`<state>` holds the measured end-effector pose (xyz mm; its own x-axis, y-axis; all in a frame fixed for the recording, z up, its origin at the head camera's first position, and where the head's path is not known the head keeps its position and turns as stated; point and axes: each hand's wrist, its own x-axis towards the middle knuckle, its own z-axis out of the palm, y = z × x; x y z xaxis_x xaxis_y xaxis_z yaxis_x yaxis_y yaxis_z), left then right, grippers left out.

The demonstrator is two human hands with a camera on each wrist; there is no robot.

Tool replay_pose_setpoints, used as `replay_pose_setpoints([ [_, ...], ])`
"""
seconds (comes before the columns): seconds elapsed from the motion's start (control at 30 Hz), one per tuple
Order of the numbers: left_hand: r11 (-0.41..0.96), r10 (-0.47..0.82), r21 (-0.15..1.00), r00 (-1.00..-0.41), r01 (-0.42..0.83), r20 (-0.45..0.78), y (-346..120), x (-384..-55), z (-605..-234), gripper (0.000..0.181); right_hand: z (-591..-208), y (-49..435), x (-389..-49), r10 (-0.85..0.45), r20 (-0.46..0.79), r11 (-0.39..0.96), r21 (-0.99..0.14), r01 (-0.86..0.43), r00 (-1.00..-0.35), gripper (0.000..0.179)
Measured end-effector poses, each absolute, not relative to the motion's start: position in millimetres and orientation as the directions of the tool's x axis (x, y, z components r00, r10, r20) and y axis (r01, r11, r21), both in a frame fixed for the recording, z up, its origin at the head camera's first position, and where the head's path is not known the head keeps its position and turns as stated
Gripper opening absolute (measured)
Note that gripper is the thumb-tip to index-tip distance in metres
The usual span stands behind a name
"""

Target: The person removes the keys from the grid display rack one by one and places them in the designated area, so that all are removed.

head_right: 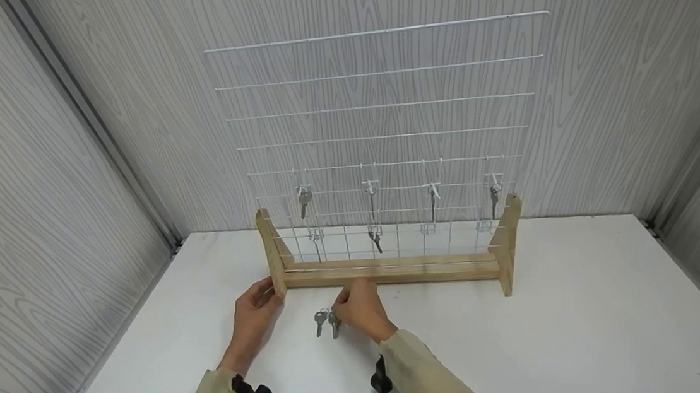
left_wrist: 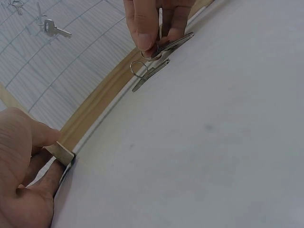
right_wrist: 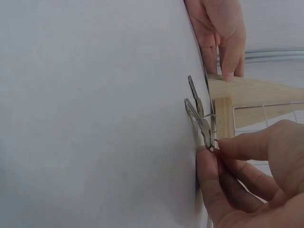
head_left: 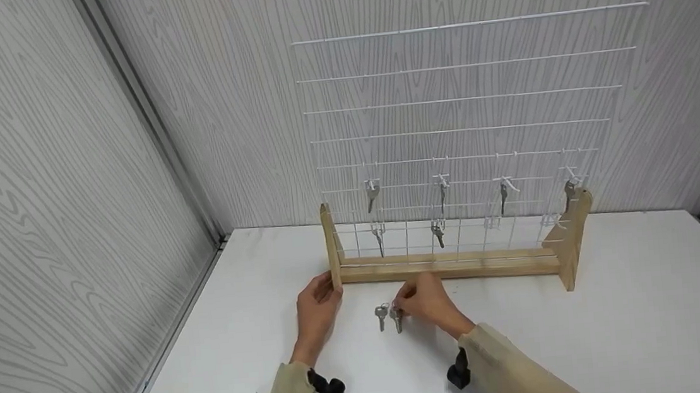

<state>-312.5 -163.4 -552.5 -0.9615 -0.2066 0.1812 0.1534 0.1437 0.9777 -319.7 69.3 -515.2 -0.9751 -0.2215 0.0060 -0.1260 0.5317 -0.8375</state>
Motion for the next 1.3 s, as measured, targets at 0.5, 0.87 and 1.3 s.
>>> replay_pose_setpoints([
  [0.5,0.144,-0.185,0.978,-0.967,0.15,0.176,-169.5,-317.6,-559.0,0.043,-511.9,68.8,-317.3,-0.216,0.066,0.563,-0.807,-0.18,-0.974,0.01],
  [0.87,0.181,-0.195,0.974,-0.965,0.138,0.173,-168.1,-317.3,-559.5,0.043,-511.2,75.6,-316.9,-0.219,0.094,0.564,-0.8,-0.205,-0.971,0.011],
  [1.3,0.188,-0.201,0.975,-0.967,0.117,0.155,-167.4,-317.3,-558.1,0.042,-487.3,105.8,-310.6,-0.18,0.201,0.551,-0.79,-0.268,-0.963,0.007],
])
